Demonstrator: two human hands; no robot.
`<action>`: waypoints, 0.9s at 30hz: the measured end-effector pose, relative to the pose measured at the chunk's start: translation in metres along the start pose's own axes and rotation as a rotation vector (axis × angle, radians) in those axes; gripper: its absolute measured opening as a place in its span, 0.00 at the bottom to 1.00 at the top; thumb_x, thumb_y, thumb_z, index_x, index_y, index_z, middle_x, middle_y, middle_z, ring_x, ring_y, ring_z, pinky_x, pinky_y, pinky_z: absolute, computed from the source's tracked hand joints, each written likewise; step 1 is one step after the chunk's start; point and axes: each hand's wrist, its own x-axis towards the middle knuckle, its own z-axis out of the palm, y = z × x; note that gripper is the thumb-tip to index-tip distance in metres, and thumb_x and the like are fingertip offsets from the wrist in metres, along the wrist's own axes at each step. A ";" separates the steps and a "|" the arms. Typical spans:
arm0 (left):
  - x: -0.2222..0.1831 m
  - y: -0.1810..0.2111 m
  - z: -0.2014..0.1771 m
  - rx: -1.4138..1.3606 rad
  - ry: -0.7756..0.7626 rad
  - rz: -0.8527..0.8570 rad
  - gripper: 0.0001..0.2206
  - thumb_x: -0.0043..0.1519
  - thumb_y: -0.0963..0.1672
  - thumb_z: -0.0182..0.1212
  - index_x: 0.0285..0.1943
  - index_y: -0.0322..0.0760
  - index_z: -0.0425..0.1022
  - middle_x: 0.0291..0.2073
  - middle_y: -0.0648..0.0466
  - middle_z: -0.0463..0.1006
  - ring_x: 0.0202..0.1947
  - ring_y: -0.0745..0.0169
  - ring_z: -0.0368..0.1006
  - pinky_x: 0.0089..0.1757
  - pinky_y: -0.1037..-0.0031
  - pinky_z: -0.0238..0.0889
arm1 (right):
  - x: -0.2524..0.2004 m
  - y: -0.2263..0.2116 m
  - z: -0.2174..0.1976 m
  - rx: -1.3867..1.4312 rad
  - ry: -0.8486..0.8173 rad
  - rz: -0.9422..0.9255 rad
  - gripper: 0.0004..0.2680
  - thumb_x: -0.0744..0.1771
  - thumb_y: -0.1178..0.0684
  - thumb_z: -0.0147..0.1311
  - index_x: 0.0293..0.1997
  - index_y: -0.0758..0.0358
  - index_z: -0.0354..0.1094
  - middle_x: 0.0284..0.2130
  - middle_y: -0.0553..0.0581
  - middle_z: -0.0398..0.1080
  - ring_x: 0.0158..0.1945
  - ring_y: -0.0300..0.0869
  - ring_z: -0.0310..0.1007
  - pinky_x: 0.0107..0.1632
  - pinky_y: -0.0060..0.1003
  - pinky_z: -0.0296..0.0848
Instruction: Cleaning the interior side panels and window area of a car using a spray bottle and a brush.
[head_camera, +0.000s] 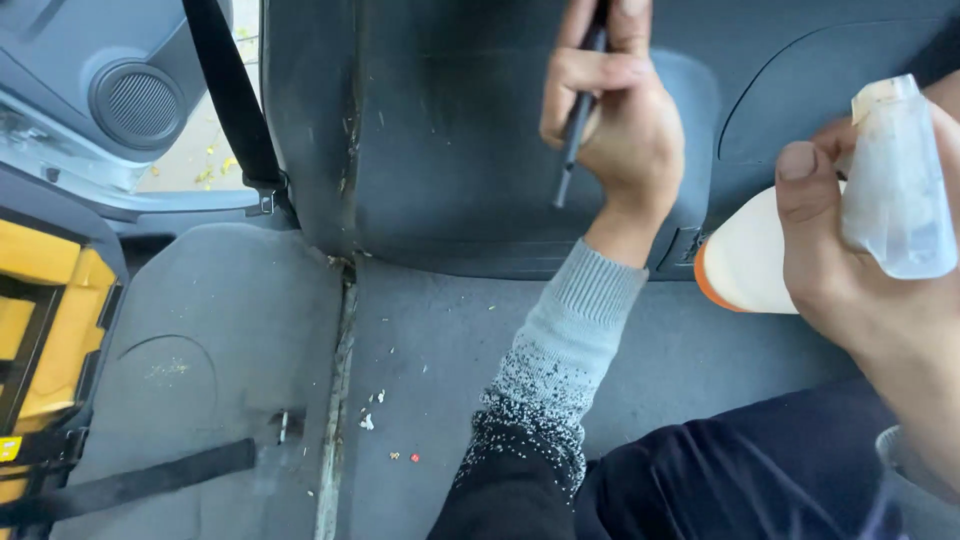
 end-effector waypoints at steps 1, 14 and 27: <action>0.010 0.010 -0.005 -0.007 0.000 0.000 0.12 0.66 0.34 0.59 0.34 0.35 0.61 0.58 0.32 0.73 0.51 0.49 0.75 0.51 0.62 0.73 | -0.002 -0.005 -0.002 -0.003 0.005 -0.003 0.11 0.76 0.52 0.56 0.45 0.71 0.64 0.31 0.56 0.68 0.32 0.38 0.71 0.37 0.30 0.68; 0.049 0.064 -0.014 0.053 -0.200 0.225 0.12 0.72 0.39 0.60 0.37 0.38 0.62 0.59 0.51 0.76 0.67 0.50 0.70 0.63 0.60 0.71 | -0.008 0.001 -0.020 -0.139 -0.008 0.025 0.09 0.74 0.52 0.55 0.50 0.71 0.66 0.34 0.57 0.68 0.36 0.41 0.73 0.40 0.33 0.71; 0.030 0.055 0.010 0.154 -0.042 0.162 0.09 0.70 0.41 0.58 0.37 0.39 0.64 0.52 0.51 0.80 0.63 0.48 0.77 0.57 0.63 0.78 | 0.013 -0.072 -0.096 -0.391 0.034 -0.077 0.05 0.70 0.56 0.61 0.39 0.67 0.73 0.30 0.57 0.68 0.31 0.45 0.75 0.36 0.35 0.72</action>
